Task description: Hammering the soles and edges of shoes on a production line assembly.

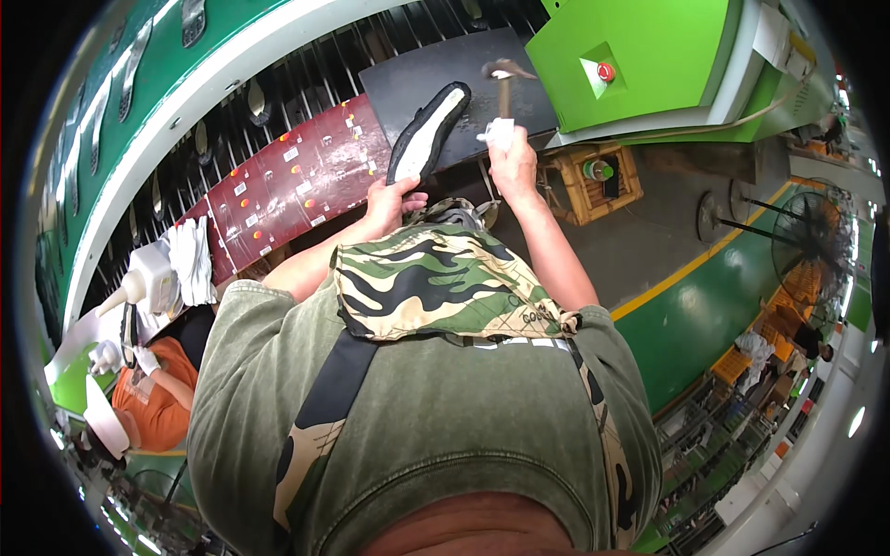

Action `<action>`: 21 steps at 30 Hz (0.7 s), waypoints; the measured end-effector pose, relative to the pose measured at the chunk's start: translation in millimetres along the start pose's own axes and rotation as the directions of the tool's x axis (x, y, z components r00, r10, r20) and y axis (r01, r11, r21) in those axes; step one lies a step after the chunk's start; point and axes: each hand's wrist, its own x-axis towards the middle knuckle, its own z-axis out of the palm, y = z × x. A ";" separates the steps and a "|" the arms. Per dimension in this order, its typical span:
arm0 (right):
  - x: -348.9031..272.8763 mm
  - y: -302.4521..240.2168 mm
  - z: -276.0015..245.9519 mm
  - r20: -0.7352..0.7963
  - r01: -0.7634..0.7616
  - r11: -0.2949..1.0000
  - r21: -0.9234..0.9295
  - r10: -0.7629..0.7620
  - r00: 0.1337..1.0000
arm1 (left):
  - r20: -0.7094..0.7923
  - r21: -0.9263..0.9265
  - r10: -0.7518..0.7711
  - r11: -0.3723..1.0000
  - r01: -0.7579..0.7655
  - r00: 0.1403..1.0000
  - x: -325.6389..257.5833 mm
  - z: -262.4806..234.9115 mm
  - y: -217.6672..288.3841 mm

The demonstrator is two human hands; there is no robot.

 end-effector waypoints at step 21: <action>-36.4 53.4 -7.9 0.221 -0.442 0.897 0.023 0.426 0.877 | 0.031 -0.389 0.035 0.921 -0.021 0.999 54.8 -14.4 71.2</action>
